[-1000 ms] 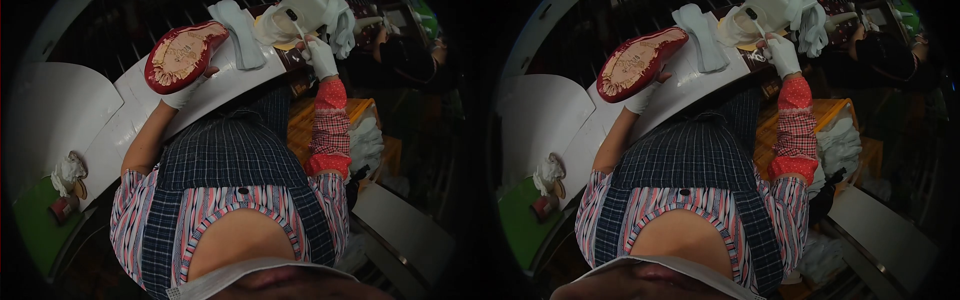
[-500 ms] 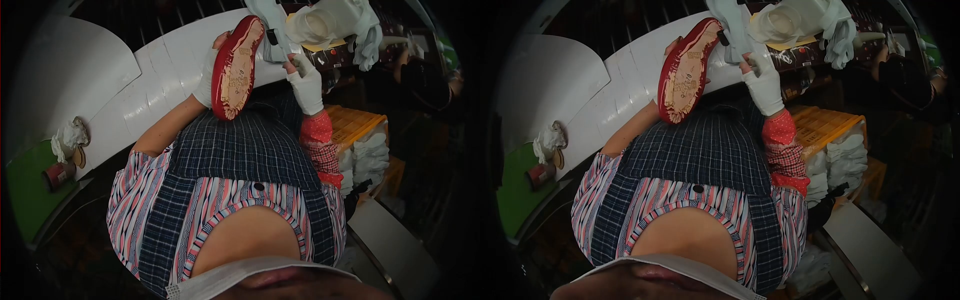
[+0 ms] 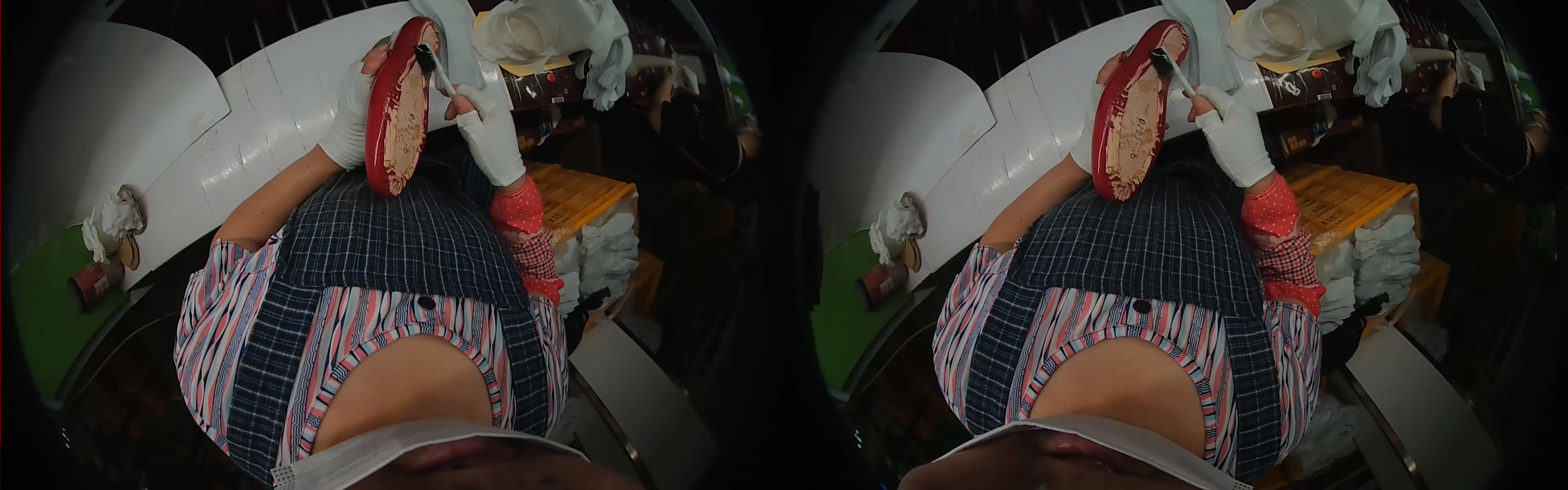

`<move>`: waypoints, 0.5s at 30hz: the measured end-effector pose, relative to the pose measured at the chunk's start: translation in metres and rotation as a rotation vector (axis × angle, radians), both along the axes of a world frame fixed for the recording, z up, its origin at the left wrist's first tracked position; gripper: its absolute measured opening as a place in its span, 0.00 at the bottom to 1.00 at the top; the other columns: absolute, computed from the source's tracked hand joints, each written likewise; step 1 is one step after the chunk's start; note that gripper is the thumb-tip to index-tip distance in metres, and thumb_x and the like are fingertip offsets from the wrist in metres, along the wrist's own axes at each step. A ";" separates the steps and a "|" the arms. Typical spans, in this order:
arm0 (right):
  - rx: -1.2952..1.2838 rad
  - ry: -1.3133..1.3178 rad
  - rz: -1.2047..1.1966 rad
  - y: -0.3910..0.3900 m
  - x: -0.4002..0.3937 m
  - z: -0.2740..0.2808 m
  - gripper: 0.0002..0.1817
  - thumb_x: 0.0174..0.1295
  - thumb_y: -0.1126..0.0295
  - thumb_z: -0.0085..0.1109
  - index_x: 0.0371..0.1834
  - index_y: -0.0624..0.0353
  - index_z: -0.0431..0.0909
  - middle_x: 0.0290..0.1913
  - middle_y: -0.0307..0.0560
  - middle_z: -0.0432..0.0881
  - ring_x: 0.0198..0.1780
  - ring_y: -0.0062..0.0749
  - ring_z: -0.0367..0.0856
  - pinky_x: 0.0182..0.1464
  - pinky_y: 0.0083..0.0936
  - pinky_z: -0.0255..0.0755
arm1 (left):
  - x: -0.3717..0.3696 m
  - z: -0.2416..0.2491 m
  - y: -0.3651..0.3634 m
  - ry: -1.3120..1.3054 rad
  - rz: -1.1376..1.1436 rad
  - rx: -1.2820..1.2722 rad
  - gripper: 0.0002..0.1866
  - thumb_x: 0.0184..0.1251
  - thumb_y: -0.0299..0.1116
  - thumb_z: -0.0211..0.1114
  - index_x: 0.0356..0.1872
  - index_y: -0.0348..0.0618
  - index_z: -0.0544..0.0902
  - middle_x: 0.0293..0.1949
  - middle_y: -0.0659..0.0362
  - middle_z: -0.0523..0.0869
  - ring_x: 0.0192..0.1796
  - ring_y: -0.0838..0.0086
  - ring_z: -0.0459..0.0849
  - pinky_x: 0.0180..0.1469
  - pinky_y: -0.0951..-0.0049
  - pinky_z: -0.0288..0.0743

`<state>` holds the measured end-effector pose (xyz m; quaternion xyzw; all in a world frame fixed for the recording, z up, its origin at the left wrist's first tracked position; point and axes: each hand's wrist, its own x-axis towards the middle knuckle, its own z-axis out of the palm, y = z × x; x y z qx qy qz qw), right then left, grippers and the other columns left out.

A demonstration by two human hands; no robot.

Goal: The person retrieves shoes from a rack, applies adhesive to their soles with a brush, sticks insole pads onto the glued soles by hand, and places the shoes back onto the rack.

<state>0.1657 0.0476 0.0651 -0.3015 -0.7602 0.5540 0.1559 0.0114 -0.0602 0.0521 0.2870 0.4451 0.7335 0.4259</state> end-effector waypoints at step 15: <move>0.229 -0.093 -0.106 0.043 -0.015 -0.033 0.17 0.63 0.64 0.51 0.46 0.67 0.77 0.31 0.52 0.81 0.34 0.36 0.79 0.41 0.26 0.70 | -0.004 -0.044 -0.010 0.549 0.025 0.021 0.31 0.61 0.36 0.61 0.63 0.45 0.58 0.53 0.54 0.71 0.52 0.68 0.74 0.54 0.73 0.72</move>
